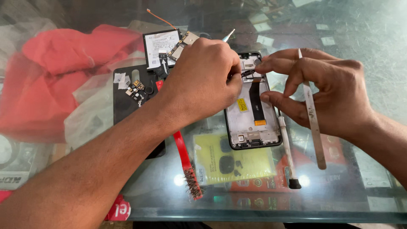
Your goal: The person repairs a disassembled smartphone on a glass work table, using a long metal pry tool to lift and adjust a flex-cable connector inside the phone frame. They reposition the small component with their fingers and the tool, then press the connector into place on the board.
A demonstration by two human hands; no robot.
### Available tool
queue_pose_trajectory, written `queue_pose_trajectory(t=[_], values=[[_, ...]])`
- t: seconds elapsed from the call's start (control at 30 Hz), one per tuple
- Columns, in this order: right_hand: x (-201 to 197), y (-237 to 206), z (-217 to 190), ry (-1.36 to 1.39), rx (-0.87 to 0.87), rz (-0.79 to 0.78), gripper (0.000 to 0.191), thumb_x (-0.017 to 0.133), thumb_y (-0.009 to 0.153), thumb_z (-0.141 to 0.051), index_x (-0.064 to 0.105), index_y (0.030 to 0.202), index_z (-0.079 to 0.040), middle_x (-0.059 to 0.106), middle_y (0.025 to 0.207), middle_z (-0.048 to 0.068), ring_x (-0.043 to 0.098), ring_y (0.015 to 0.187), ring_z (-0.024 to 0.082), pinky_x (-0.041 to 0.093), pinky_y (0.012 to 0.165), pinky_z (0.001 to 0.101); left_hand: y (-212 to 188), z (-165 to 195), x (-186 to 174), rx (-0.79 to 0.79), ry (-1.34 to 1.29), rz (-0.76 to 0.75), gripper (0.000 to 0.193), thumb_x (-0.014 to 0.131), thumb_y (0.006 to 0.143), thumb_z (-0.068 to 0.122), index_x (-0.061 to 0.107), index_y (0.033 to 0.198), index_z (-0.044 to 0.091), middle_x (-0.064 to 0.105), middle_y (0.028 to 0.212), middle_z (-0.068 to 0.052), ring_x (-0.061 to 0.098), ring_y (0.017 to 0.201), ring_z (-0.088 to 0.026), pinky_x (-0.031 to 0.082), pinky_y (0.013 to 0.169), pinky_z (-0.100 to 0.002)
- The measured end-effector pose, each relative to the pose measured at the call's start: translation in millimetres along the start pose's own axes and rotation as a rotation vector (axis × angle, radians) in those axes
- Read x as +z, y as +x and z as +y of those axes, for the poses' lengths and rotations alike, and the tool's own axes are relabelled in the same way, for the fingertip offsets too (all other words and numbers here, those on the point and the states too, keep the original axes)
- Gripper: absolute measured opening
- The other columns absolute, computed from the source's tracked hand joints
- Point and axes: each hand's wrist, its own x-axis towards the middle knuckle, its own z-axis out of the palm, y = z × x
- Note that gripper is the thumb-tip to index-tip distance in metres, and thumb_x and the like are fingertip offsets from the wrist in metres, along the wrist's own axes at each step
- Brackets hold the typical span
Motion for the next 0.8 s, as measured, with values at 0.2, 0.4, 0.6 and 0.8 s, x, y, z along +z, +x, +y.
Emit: queue_pose_trajectory(t=[0.2, 0.4, 0.6, 0.8], values=[[3, 2, 4, -0.047, 0.044, -0.132, 0.035, 0.085, 0.080, -0.017, 0.052, 0.070, -0.009, 0.078, 0.114, 0.009, 0.073, 0.116, 0.028, 0.064, 0.081, 0.0374, -10, 1, 3, 0.085, -0.024, 0.198, 0.009, 0.070, 0.085, 0.008, 0.075, 0.080, 0.002, 0.071, 0.078, -0.012, 0.070, 0.071, -0.029, 0.056, 0.070, -0.043], [3, -1, 8, -0.065, 0.051, -0.149, 0.032, 0.085, 0.081, -0.020, 0.056, 0.074, -0.007, 0.075, 0.121, 0.012, 0.071, 0.119, 0.028, 0.064, 0.085, 0.0400, -6, 8, -6, 0.169, -0.205, 0.186, 0.006, 0.071, 0.083, 0.008, 0.073, 0.083, 0.002, 0.070, 0.080, -0.010, 0.071, 0.072, -0.025, 0.056, 0.067, -0.038], [0, 3, 15, -0.097, 0.160, -0.166, 0.032, 0.086, 0.082, -0.020, 0.059, 0.079, -0.004, 0.073, 0.128, 0.012, 0.073, 0.112, 0.026, 0.061, 0.078, 0.0401, -9, 19, -17, 0.407, -0.197, -0.177, 0.003, 0.068, 0.069, 0.003, 0.071, 0.069, 0.003, 0.066, 0.068, -0.012, 0.067, 0.063, -0.028, 0.053, 0.061, -0.040], [-4, 7, 6, -0.069, 0.028, -0.083, 0.027, 0.085, 0.080, -0.013, 0.061, 0.083, -0.002, 0.072, 0.126, 0.013, 0.066, 0.124, 0.030, 0.058, 0.095, 0.0434, -9, 26, -19, 0.299, -0.218, -0.284, 0.020, 0.068, 0.063, 0.004, 0.077, 0.081, 0.000, 0.069, 0.064, -0.013, 0.069, 0.058, -0.023, 0.056, 0.059, -0.034]])
